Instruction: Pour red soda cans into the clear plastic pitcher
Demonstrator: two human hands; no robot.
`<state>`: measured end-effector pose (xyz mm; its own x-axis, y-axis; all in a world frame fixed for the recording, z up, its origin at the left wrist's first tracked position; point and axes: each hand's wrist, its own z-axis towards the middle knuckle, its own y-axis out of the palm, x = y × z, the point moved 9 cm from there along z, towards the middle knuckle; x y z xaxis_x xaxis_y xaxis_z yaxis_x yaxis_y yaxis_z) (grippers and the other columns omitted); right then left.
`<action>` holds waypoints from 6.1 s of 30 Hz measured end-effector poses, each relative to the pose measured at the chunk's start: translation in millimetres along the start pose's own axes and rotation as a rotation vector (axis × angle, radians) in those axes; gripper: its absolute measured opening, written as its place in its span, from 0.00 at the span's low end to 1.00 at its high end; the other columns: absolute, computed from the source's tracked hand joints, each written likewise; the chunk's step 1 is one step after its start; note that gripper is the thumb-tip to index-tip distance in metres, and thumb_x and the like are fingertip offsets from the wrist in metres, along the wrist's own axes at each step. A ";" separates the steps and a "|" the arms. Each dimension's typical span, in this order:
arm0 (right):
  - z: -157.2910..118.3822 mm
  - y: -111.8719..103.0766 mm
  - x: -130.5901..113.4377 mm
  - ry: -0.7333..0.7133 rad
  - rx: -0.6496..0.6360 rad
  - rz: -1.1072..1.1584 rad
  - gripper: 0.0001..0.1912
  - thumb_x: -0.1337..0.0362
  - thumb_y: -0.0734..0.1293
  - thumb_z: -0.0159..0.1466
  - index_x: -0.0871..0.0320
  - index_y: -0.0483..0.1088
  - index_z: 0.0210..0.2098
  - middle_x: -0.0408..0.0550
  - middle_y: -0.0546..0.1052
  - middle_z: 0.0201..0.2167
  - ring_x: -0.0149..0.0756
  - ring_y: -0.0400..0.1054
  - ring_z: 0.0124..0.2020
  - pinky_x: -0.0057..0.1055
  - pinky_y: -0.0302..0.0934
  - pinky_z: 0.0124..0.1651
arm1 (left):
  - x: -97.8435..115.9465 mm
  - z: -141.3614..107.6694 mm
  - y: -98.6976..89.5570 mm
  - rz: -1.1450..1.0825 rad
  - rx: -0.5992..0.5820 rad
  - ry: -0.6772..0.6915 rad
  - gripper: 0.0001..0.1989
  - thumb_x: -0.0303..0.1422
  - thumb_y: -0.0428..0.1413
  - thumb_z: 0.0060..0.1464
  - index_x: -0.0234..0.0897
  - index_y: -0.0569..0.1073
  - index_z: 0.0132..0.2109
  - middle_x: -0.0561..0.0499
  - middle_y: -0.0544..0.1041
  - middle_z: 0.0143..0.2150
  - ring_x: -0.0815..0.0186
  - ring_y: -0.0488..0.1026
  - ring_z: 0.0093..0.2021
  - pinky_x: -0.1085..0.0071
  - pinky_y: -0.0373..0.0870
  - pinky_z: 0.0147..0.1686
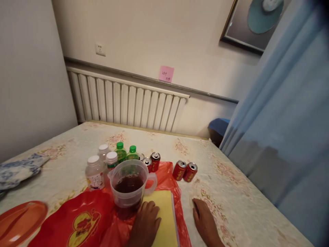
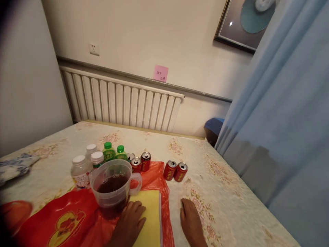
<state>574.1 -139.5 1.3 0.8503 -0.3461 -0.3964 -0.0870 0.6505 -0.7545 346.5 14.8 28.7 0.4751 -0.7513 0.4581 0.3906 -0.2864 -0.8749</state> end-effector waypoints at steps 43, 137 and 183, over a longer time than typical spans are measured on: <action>186.0 76.8 -257.7 -0.355 -0.443 -0.059 0.24 0.59 0.68 0.64 0.50 0.63 0.58 0.51 0.71 0.53 0.40 0.71 0.46 0.32 0.63 0.45 | -8.7 -5.0 14.3 -0.106 -0.019 0.046 0.13 0.30 0.52 0.56 0.40 0.74 0.49 0.45 0.72 0.52 0.51 0.64 0.53 0.51 0.58 0.56; 23.9 -28.8 -180.7 0.323 -0.376 0.890 0.31 0.51 0.73 0.57 0.55 0.70 0.57 0.53 0.75 0.57 0.50 0.67 0.59 0.45 0.58 0.62 | 18.5 -11.0 -5.8 -1.696 -0.427 0.124 0.38 0.38 0.66 0.45 0.37 0.64 0.62 0.43 0.72 0.58 0.49 0.68 0.57 0.54 0.62 0.57; 18.2 -16.2 -185.6 0.331 -0.499 0.915 0.39 0.58 0.79 0.49 0.55 0.69 0.59 0.51 0.77 0.53 0.52 0.71 0.54 0.47 0.63 0.59 | 14.7 -8.5 2.6 -1.687 -0.478 0.174 0.38 0.40 0.68 0.44 0.37 0.66 0.61 0.43 0.74 0.56 0.50 0.68 0.57 0.55 0.64 0.57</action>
<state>427.2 -73.5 96.6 0.1814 -0.0848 -0.9798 -0.8791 0.4325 -0.2002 347.8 -2.1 31.8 -0.2612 0.4814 0.8367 0.0629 -0.8564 0.5124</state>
